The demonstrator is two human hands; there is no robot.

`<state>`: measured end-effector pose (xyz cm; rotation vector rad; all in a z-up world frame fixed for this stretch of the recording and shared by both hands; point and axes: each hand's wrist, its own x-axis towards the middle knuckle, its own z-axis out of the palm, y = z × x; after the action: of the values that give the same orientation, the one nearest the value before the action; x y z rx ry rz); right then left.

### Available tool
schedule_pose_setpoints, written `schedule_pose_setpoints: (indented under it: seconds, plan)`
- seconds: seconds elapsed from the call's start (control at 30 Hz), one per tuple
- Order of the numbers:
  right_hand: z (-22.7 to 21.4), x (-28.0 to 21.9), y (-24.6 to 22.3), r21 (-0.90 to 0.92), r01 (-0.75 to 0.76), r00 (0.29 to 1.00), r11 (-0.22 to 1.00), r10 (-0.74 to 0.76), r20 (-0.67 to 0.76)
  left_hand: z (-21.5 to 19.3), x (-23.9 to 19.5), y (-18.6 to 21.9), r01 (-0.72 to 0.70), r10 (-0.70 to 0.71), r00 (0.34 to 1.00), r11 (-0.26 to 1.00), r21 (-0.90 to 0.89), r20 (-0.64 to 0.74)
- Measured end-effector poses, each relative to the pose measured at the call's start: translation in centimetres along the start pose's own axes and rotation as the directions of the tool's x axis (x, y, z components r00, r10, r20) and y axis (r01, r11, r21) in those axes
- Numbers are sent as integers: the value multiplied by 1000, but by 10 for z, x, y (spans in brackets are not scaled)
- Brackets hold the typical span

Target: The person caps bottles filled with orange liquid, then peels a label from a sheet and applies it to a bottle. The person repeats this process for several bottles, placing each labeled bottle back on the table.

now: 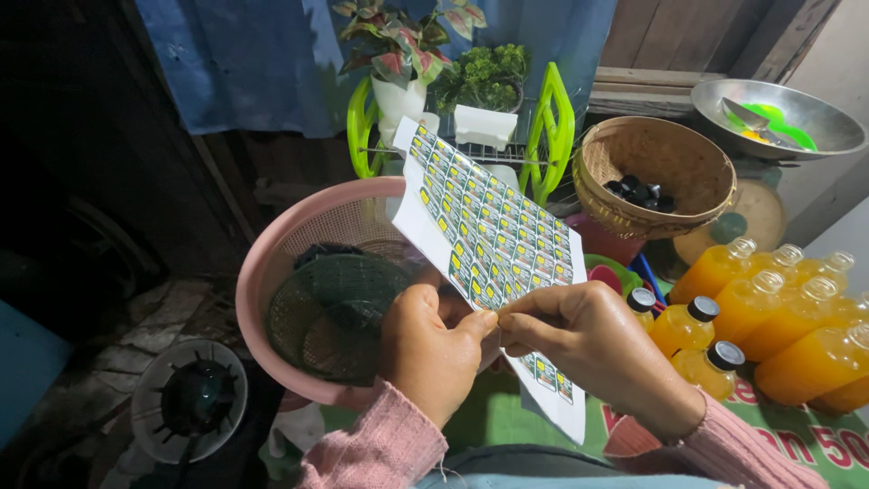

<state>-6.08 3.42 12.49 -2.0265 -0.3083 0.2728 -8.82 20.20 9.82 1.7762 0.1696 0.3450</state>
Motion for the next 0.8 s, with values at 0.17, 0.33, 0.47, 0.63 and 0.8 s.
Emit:
schedule_pose_setpoints:
  seconds: [0.17, 0.33, 0.47, 0.63, 0.8]
  plan:
    - [0, 2, -4, -157, 40, 999, 987, -39, 12, -3, 0, 4, 11, -11, 1000, 1000, -14, 16]
    - [3, 5, -8, -188, 26, 1000, 982, -24, 14, -4, 1, 1, 19, -18, 1000, 997, 75, -16]
    - [5, 5, -13, -234, 50, 999, 971, -50, 7, -3, 2, -4, 8, -1, 999, 992, 129, -54]
    - [8, 3, -14, -267, 35, 999, 963, -44, -29, -1, 2, -10, 1, 3, 999, 997, 73, -44]
    - [10, 7, -6, -260, 41, 998, 965, -53, -38, -3, 3, -11, -47, 53, 997, 993, 105, -56]
